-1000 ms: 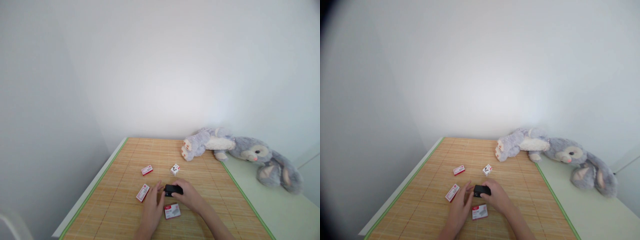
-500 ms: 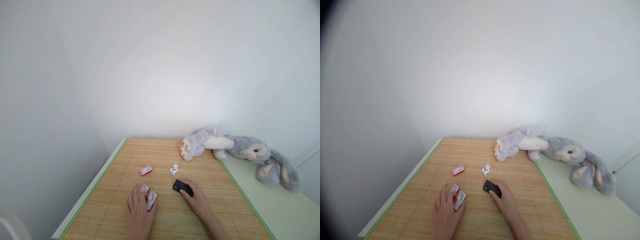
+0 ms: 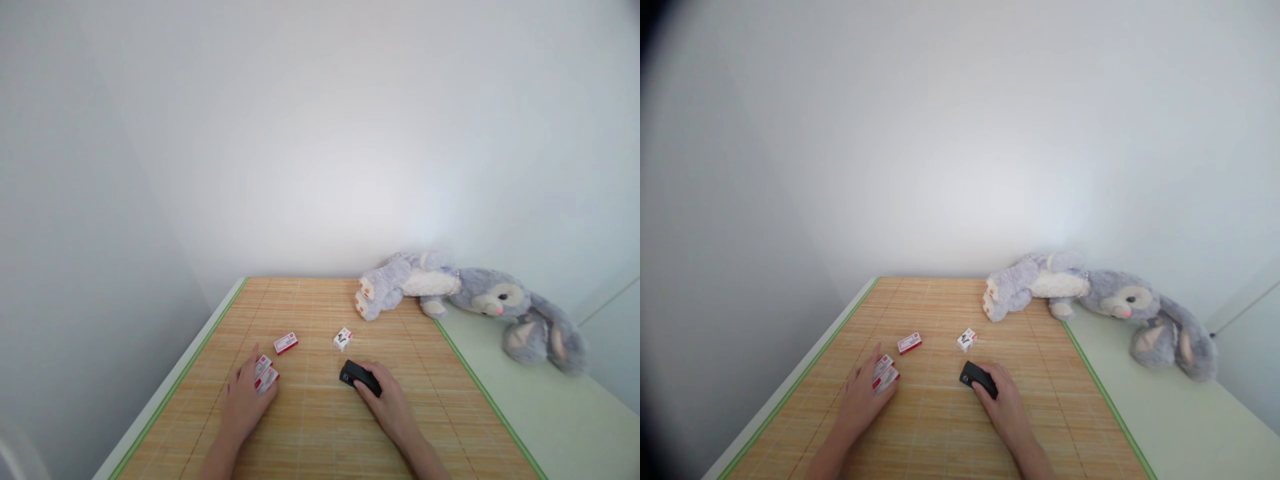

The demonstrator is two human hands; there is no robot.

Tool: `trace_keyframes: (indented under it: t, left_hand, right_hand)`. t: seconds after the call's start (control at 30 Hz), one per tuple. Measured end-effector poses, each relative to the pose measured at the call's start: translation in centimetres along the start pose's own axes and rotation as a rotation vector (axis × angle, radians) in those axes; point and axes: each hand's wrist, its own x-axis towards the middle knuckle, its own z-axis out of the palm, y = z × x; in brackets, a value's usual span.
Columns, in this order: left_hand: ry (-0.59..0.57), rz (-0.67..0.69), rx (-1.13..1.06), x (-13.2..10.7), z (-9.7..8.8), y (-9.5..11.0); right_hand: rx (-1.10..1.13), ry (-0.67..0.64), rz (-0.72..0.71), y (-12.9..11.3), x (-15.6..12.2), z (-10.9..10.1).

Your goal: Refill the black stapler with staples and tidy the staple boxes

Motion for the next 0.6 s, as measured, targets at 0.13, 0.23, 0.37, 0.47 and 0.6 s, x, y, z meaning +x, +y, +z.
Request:
trace_keyframes:
  t: [0.13, 0.23, 0.37, 0.47, 0.6]
  left_hand:
    - [-0.101, 0.195, 0.044, 1.8, -0.6, -1.6]
    - [-0.126, 0.277, 0.058, 2.8, -0.7, -1.9]
    - [-0.129, 0.340, 0.064, 3.6, -0.8, -1.5]
    - [-0.086, 0.331, 0.052, 3.6, -0.9, -0.6]
    - [-0.013, 0.271, 0.042, 2.6, -0.3, 1.4]
  right_hand:
    - [0.006, 0.019, 0.000, 0.4, 0.0, 0.2]
    - [0.001, 0.026, 0.000, 0.5, 0.0, 0.4]
    - [-0.002, 0.049, 0.000, 0.6, -0.1, 0.5]
    - [-0.004, 0.060, 0.001, 1.0, -0.1, 0.5]
    - [-0.011, 0.077, -0.004, 1.4, 0.0, 0.6]
